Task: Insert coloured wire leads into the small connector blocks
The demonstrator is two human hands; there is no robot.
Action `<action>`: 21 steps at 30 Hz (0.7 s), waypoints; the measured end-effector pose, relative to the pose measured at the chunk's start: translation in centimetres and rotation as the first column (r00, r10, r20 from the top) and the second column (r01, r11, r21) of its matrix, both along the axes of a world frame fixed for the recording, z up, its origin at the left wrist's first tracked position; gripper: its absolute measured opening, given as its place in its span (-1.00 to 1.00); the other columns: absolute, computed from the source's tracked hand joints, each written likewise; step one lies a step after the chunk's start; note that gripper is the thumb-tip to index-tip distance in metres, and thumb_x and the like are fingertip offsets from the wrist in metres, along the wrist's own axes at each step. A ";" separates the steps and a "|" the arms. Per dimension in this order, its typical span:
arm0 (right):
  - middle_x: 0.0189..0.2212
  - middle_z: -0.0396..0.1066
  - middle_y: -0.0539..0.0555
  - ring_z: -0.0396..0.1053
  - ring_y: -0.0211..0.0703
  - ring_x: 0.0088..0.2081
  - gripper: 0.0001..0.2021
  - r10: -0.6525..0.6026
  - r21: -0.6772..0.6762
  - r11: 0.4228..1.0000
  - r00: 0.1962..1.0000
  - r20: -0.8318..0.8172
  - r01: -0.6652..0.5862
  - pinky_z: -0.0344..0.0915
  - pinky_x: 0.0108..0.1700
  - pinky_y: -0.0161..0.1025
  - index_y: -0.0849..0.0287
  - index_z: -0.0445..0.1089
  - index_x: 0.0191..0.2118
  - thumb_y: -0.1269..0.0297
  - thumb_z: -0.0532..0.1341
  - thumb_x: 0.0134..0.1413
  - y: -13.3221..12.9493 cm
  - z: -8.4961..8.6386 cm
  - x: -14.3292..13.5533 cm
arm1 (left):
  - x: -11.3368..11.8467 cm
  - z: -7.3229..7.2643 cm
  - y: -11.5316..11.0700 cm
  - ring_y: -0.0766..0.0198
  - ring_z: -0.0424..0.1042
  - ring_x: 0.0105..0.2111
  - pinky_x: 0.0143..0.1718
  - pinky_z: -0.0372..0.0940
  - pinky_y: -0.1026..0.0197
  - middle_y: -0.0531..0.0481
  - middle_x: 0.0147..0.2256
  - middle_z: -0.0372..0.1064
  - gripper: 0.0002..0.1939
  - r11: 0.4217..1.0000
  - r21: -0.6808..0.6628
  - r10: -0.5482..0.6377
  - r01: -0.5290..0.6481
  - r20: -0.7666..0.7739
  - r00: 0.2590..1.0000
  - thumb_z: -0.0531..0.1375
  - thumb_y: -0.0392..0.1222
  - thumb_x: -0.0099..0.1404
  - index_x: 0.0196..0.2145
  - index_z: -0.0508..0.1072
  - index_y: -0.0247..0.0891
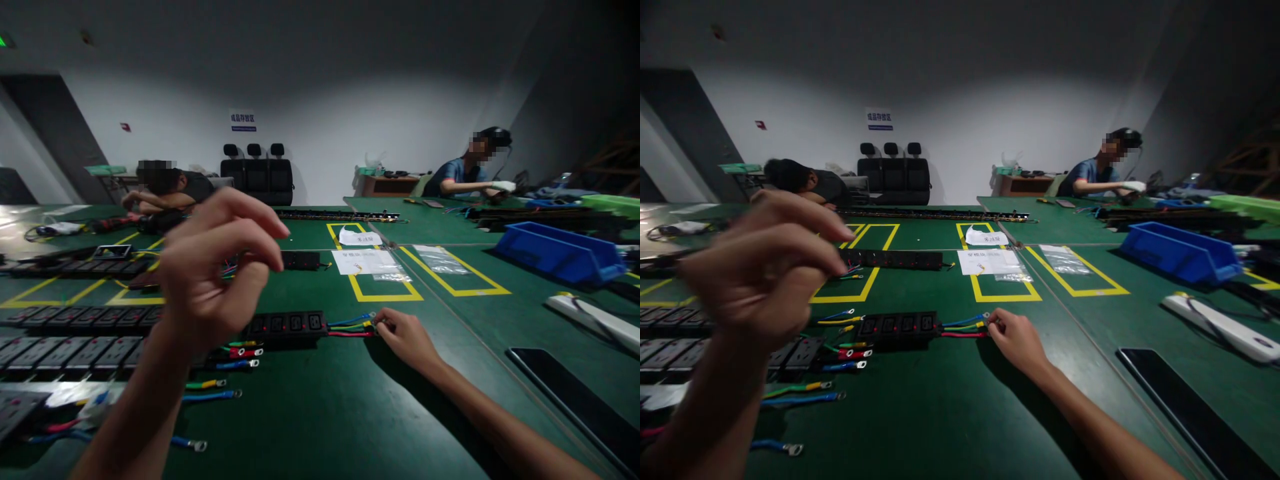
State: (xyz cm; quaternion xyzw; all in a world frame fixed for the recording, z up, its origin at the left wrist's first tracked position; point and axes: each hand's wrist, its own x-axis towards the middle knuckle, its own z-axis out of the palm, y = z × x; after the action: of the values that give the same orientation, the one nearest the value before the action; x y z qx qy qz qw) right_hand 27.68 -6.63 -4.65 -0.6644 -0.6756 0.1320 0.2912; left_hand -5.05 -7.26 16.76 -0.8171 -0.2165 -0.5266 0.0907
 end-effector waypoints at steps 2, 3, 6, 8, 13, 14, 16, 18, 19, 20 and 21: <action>-0.51 0.50 0.00 0.41 -0.14 -0.46 -0.77 0.002 -0.004 1.000 1.000 0.003 -0.002 0.09 -0.40 -0.27 0.08 0.49 -0.34 0.22 0.09 0.10 0.1 -0.1 0.0 | 1.1 -2.2 2.0 0.28 0.43 -0.23 -0.16 0.37 0.14 0.02 -0.25 0.43 -0.79 0.973 -0.208 -0.131 0.104 -0.120 0.984 0.07 -0.42 0.31 -0.41 0.43 -0.24; -0.52 0.50 0.00 0.40 -0.14 -0.47 -0.78 0.005 -0.008 1.000 1.000 0.007 -0.005 0.08 -0.41 -0.27 0.08 0.48 -0.35 0.22 0.08 0.10 0.2 -0.1 0.0 | 1.6 -3.9 3.0 0.26 0.44 -0.21 -0.15 0.38 0.13 -0.01 -0.24 0.44 -0.81 0.946 -0.309 -0.154 0.097 -0.166 0.974 0.07 -0.41 0.31 -0.37 0.44 -0.25; -0.53 0.48 0.00 0.38 -0.14 -0.48 -0.78 0.011 -0.004 1.000 1.000 0.025 -0.011 0.05 -0.42 -0.27 0.08 0.46 -0.35 0.20 0.08 0.13 0.3 -0.2 0.0 | 3.0 -9.5 4.7 0.14 0.42 -0.08 0.00 0.35 -0.01 -0.06 -0.13 0.46 -0.82 0.884 -0.452 -0.075 -0.120 -0.390 0.918 0.11 -0.36 0.32 -0.19 0.49 -0.24; -0.54 0.47 -0.01 0.38 -0.14 -0.49 -0.79 -0.005 0.007 1.000 1.000 0.025 0.005 0.04 -0.42 -0.27 0.08 0.45 -0.33 0.19 0.08 0.13 0.4 -0.2 -0.1 | 3.7 -12.5 4.5 0.08 0.41 -0.04 0.01 0.33 -0.05 -0.09 -0.05 0.44 -0.78 0.854 -0.455 -0.023 -0.253 -0.518 0.855 0.13 -0.24 0.39 -0.05 0.48 -0.22; -0.59 0.42 -0.05 0.33 -0.13 -0.54 -0.77 -0.066 0.018 0.998 0.997 -0.033 0.066 0.04 -0.45 -0.26 0.09 0.40 -0.19 0.17 0.08 0.10 0.4 0.0 -0.2 | 5.1 -15.5 2.8 -0.03 0.37 0.03 0.01 0.31 -0.07 -0.19 0.03 0.40 -0.58 0.844 -0.375 0.069 -0.382 -0.632 0.772 0.13 0.01 0.44 0.13 0.42 -0.26; -0.59 0.41 -0.06 0.32 -0.14 -0.55 -0.77 -0.074 0.028 0.997 0.996 -0.044 0.076 0.04 -0.45 -0.26 0.09 0.39 -0.19 0.16 0.08 0.10 0.4 0.1 -0.2 | 5.3 -15.8 2.7 -0.03 0.37 0.03 0.00 0.31 -0.07 -0.20 0.04 0.40 -0.55 0.839 -0.365 0.088 -0.404 -0.641 0.762 0.12 0.03 0.45 0.15 0.41 -0.28; -0.61 0.39 -0.06 0.30 -0.15 -0.56 -0.78 -0.077 0.050 0.996 0.995 -0.058 0.080 0.05 -0.45 -0.26 0.09 0.38 -0.22 0.17 0.07 0.09 0.3 0.2 -0.3 | 5.5 -16.5 2.7 -0.04 0.38 0.01 -0.01 0.31 -0.06 -0.22 0.03 0.41 -0.51 0.831 -0.347 0.116 -0.436 -0.657 0.744 0.07 0.06 0.48 0.19 0.39 -0.30; -0.62 0.37 -0.07 0.29 -0.16 -0.57 -0.80 -0.062 0.079 0.995 0.996 -0.070 0.068 0.07 -0.44 -0.26 0.09 0.38 -0.26 0.18 0.07 0.08 0.2 0.3 -0.4 | 5.5 -17.3 2.8 -0.03 0.39 -0.01 0.01 0.29 -0.07 -0.22 0.00 0.43 -0.48 0.832 -0.319 0.140 -0.453 -0.670 0.729 0.02 0.08 0.50 0.22 0.37 -0.31; -0.63 0.36 -0.08 0.29 -0.17 -0.57 -0.80 -0.055 0.097 0.993 0.996 -0.077 0.062 0.07 -0.43 -0.26 0.09 0.39 -0.27 0.18 0.07 0.07 0.1 0.4 -0.4 | 5.5 -17.6 2.9 -0.04 0.39 -0.01 0.02 0.28 -0.08 -0.23 0.00 0.44 -0.47 0.836 -0.302 0.152 -0.458 -0.675 0.722 0.01 0.08 0.51 0.23 0.37 -0.31; -0.63 0.35 -0.08 0.28 -0.18 -0.58 -0.80 -0.049 0.115 0.992 0.995 -0.084 0.058 0.07 -0.43 -0.27 0.10 0.40 -0.27 0.19 0.08 0.08 0.0 0.4 -0.4 | 5.4 -17.9 2.9 -0.04 0.39 -0.01 0.03 0.27 -0.09 -0.23 0.00 0.44 -0.47 0.840 -0.285 0.163 -0.461 -0.678 0.717 0.00 0.08 0.51 0.24 0.36 -0.31; -0.64 0.34 -0.08 0.27 -0.19 -0.58 -0.79 -0.042 0.130 0.990 0.995 -0.090 0.054 0.07 -0.43 -0.27 0.10 0.42 -0.27 0.19 0.07 0.08 -0.1 0.4 -0.4 | 5.4 -18.1 2.9 -0.04 0.39 0.00 0.03 0.27 -0.09 -0.23 0.00 0.44 -0.47 0.845 -0.270 0.173 -0.462 -0.679 0.713 0.00 0.08 0.51 0.24 0.36 -0.30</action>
State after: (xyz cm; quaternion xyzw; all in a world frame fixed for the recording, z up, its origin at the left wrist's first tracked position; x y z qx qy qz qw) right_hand 27.33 -6.71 -4.24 -0.6533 -0.6534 0.1086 0.3666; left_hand 0.34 -4.35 -1.38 -0.8933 -0.4220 -0.1375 0.0709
